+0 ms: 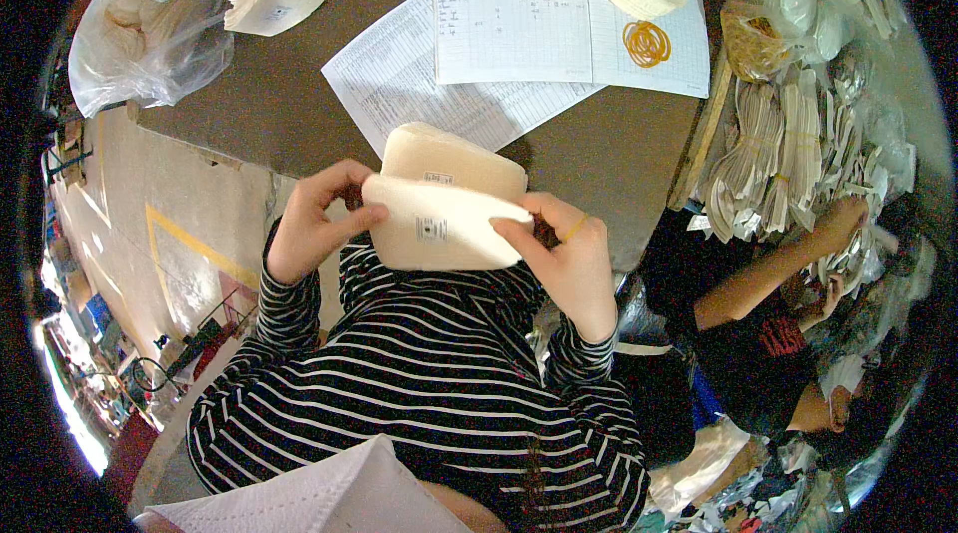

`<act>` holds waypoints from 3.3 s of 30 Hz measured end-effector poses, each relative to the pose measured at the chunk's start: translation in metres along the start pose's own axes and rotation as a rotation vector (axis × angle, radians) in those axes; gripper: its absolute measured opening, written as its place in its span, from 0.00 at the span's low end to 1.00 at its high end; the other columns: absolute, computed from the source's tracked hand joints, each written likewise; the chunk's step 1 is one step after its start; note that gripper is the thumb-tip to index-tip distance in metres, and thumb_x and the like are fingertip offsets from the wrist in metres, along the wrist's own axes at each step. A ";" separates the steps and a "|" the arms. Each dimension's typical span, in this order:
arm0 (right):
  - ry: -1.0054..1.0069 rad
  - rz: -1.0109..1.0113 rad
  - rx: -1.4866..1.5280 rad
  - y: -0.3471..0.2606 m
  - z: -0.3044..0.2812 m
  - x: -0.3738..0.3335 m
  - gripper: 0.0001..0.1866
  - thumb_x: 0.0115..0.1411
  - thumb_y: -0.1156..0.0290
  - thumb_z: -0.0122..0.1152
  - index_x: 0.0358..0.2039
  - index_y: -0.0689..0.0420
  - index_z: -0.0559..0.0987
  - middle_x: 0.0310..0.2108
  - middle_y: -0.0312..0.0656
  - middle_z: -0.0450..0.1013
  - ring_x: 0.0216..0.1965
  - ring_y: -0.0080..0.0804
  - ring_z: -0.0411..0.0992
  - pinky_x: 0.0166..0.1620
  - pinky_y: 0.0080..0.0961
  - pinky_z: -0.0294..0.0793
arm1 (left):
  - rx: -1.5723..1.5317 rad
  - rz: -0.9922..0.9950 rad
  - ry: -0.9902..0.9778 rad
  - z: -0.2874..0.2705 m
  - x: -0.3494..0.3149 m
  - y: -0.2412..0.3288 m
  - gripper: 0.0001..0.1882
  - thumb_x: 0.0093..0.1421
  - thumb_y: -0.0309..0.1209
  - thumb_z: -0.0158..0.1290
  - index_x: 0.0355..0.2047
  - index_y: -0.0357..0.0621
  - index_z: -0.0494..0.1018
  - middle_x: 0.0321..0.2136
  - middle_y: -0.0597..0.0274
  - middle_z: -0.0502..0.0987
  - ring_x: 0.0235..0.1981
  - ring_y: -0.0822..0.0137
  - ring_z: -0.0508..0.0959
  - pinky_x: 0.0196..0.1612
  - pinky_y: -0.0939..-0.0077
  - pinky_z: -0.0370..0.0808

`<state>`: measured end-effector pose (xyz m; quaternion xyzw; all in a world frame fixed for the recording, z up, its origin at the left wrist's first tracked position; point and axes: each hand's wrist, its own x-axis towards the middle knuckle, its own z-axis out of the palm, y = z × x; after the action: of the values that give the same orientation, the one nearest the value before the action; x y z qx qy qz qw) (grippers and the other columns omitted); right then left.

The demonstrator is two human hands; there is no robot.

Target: The person repeatedly picks up stacks of white fabric pieces from a plastic bag, aligns them by hand, and places them on a table. The person handles the pieces one at a time, occasionally adjusting the stack before setting it down.

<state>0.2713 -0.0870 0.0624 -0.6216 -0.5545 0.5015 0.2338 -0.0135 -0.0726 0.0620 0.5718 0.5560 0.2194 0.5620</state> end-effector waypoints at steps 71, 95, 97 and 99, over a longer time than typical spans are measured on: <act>0.164 -0.430 -0.634 -0.015 0.031 0.064 0.36 0.45 0.68 0.74 0.55 0.57 0.69 0.49 0.51 0.68 0.48 0.52 0.70 0.50 0.46 0.69 | 0.019 0.553 -0.043 0.022 0.102 -0.045 0.44 0.48 0.26 0.68 0.63 0.40 0.58 0.54 0.55 0.67 0.55 0.61 0.69 0.60 0.69 0.64; 0.485 -0.464 0.017 -0.056 0.026 0.103 0.28 0.47 0.65 0.75 0.47 0.60 0.76 0.36 0.51 0.80 0.38 0.49 0.79 0.41 0.40 0.78 | -0.883 0.354 0.047 0.047 0.121 -0.039 0.61 0.53 0.38 0.68 0.73 0.47 0.34 0.72 0.55 0.44 0.73 0.58 0.46 0.72 0.58 0.44; 0.503 -0.496 -0.121 -0.063 0.031 0.115 0.30 0.46 0.64 0.74 0.49 0.60 0.75 0.35 0.51 0.79 0.37 0.50 0.79 0.40 0.42 0.77 | -0.918 0.365 -0.027 0.056 0.132 -0.040 0.64 0.52 0.42 0.69 0.73 0.48 0.32 0.72 0.55 0.41 0.73 0.58 0.45 0.72 0.59 0.45; 0.521 -0.506 -0.182 -0.068 0.042 0.127 0.32 0.45 0.64 0.74 0.50 0.61 0.74 0.36 0.51 0.79 0.37 0.51 0.78 0.41 0.43 0.76 | -0.941 0.378 -0.003 0.051 0.144 -0.029 0.67 0.50 0.45 0.70 0.73 0.53 0.28 0.72 0.57 0.40 0.73 0.59 0.45 0.72 0.59 0.49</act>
<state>0.1887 0.0381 0.0572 -0.5898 -0.6549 0.2015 0.4273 0.0613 0.0269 -0.0314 0.3476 0.2829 0.5430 0.7101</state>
